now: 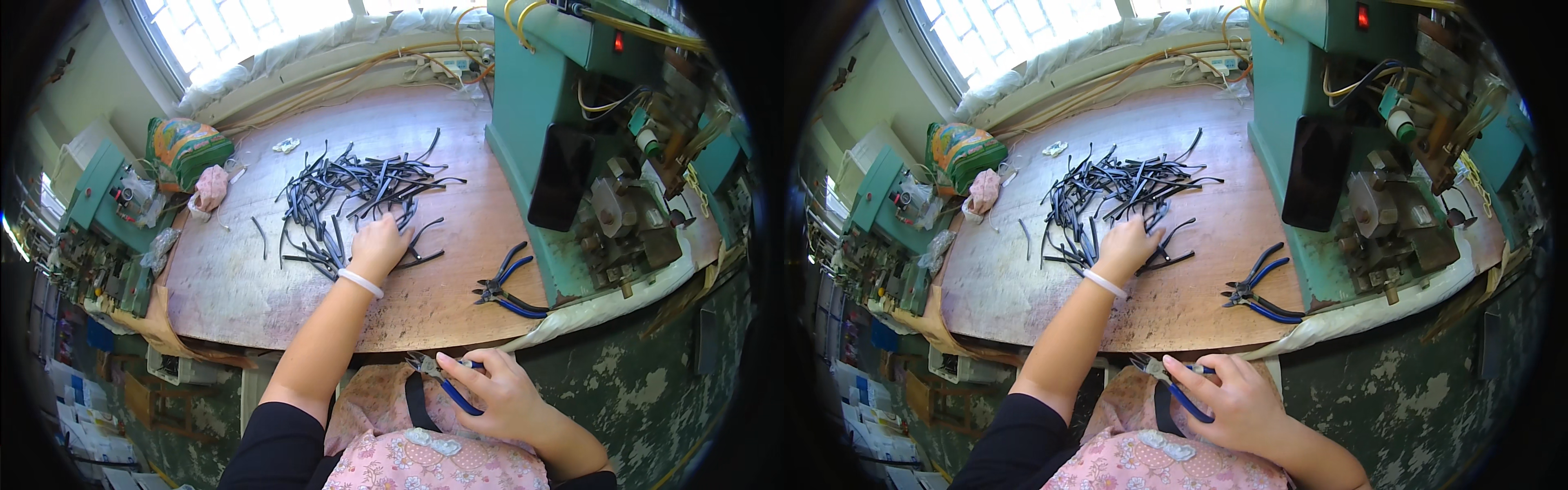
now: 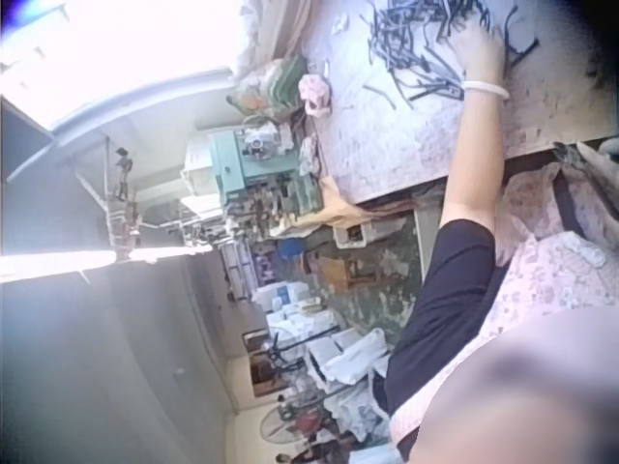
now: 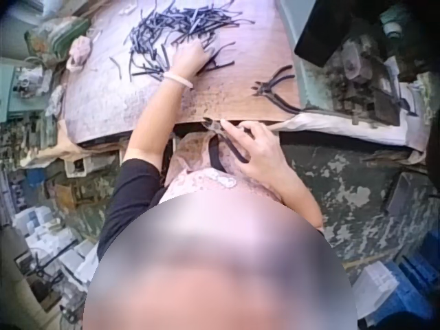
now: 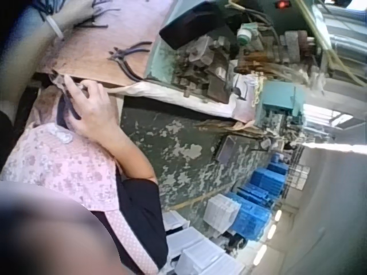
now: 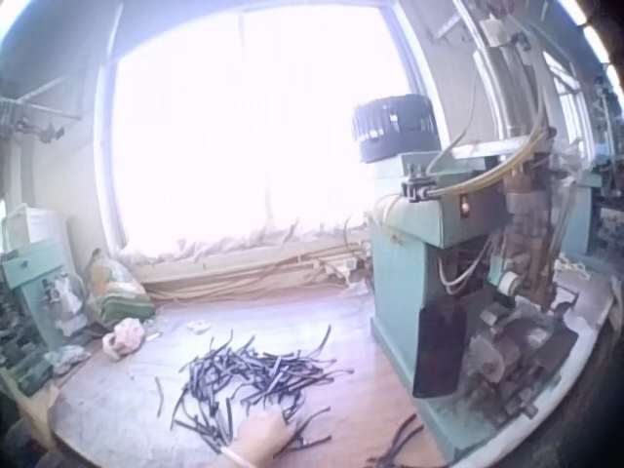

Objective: The person repeatedly picks up black cables from a pile on a wooden table and uses pliers to cut off the ends. The cut pieces are dropped back onto the table. The person continues this process throughout the clip.

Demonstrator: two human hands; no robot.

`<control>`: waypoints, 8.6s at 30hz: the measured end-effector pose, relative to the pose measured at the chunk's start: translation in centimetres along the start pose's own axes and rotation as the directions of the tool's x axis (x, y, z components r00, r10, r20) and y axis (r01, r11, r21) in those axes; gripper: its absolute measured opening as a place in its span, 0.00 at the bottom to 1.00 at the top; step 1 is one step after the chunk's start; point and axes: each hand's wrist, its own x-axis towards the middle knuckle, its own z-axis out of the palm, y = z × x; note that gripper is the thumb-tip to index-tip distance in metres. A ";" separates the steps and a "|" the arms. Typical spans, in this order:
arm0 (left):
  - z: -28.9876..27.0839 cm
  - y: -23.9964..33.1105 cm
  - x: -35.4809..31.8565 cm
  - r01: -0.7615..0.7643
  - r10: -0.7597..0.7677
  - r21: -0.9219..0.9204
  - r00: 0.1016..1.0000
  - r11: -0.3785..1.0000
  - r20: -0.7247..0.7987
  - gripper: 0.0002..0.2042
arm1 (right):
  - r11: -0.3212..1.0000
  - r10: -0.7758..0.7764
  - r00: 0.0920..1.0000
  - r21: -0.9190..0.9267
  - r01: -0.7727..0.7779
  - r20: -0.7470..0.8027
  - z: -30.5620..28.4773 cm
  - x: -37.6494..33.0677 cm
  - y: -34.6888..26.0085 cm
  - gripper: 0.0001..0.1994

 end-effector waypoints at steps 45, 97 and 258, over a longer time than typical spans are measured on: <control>-7.0 4.0 -16.4 -0.269 -0.053 -0.953 0.963 -0.141 -0.264 0.19 | 0.997 0.003 1.000 -0.080 -0.004 -0.012 0.0 0.1 0.1 0.32; -6.1 4.6 -18.7 -0.615 0.025 -0.783 0.785 -0.087 -0.619 0.24 | 1.000 -0.015 1.000 0.003 0.015 0.000 -0.5 0.8 -0.6 0.32; -6.3 -0.4 -14.0 0.350 0.155 -0.908 0.935 -0.232 0.320 0.16 | 0.968 0.224 0.951 0.069 -0.243 0.211 2.6 0.0 2.3 0.34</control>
